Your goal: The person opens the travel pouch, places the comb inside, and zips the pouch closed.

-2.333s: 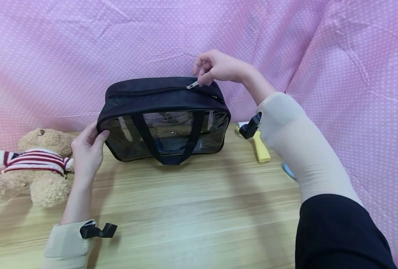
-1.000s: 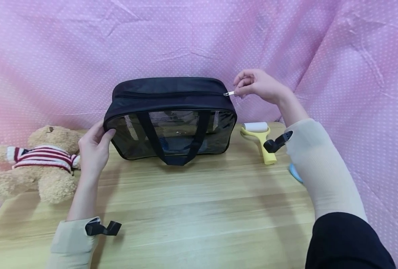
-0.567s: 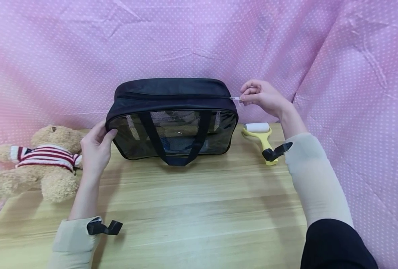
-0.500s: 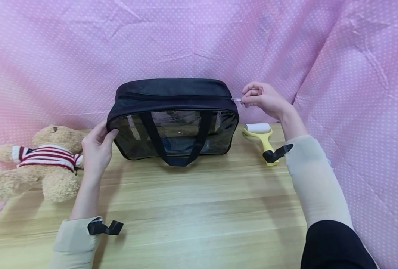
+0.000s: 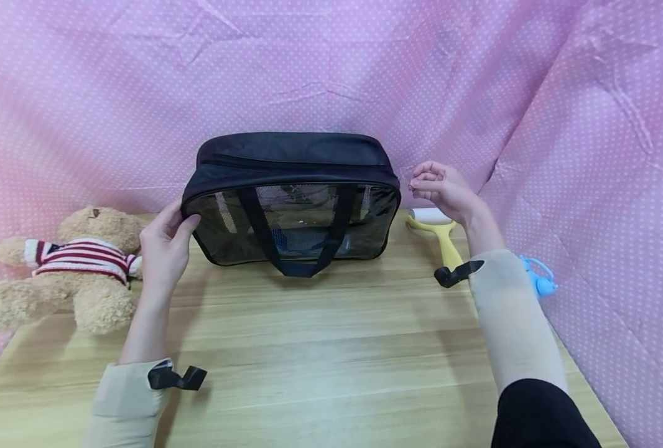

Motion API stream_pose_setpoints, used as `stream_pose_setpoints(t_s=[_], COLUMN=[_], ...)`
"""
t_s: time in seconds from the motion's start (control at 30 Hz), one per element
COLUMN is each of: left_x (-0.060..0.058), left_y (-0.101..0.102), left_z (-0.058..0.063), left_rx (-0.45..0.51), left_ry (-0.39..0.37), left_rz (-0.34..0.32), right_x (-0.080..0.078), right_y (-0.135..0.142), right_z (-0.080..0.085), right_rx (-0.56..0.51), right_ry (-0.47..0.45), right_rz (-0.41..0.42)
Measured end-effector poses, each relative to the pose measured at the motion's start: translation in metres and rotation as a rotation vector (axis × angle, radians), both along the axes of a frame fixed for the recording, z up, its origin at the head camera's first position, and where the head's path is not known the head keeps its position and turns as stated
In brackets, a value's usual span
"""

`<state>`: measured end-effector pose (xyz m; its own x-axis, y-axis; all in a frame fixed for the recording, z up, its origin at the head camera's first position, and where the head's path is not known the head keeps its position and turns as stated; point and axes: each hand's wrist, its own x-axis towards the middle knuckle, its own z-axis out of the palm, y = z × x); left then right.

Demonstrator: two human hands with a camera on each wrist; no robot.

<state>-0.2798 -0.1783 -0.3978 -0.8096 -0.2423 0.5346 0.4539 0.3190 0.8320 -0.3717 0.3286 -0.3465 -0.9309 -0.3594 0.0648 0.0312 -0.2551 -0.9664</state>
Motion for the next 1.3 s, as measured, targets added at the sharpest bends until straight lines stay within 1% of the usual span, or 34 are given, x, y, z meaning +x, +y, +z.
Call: stream_pose_setpoints(t_s=[0.13, 0.3, 0.4, 0.53, 0.67, 0.87, 1.1, 1.3], left_x=[-0.002, -0.003, -0.003, -0.002, -0.003, -0.005, -0.007, -0.008], left_y=[0.001, 0.002, 0.002, 0.003, 0.004, 0.005, 0.005, 0.005], left_z=[-0.001, -0.001, -0.002, -0.003, -0.003, -0.004, -0.008, -0.011], left_rx=[0.003, 0.0, -0.001, -0.009, -0.019, -0.01, -0.007, 0.009], left_ry=[0.005, 0.005, 0.004, -0.003, -0.005, 0.011, 0.007, 0.006], left_rz=[-0.01, -0.015, -0.011, -0.008, -0.007, -0.003, -0.017, -0.025], right_x=[0.001, 0.001, 0.0, 0.001, 0.0, -0.005, -0.005, -0.006], right_y=[0.004, 0.007, 0.005, 0.003, 0.0, -0.005, -0.01, -0.011], right_z=[-0.015, -0.039, -0.055, -0.074, -0.088, -0.098, -0.105, -0.105], right_rx=[-0.077, -0.157, -0.17, -0.172, -0.201, -0.26, -0.257, -0.261], right_ry=[-0.022, -0.033, -0.035, -0.063, -0.086, -0.079, -0.098, -0.11], right_rz=[0.015, 0.026, 0.029, 0.044, 0.081, 0.135, 0.091, 0.11])
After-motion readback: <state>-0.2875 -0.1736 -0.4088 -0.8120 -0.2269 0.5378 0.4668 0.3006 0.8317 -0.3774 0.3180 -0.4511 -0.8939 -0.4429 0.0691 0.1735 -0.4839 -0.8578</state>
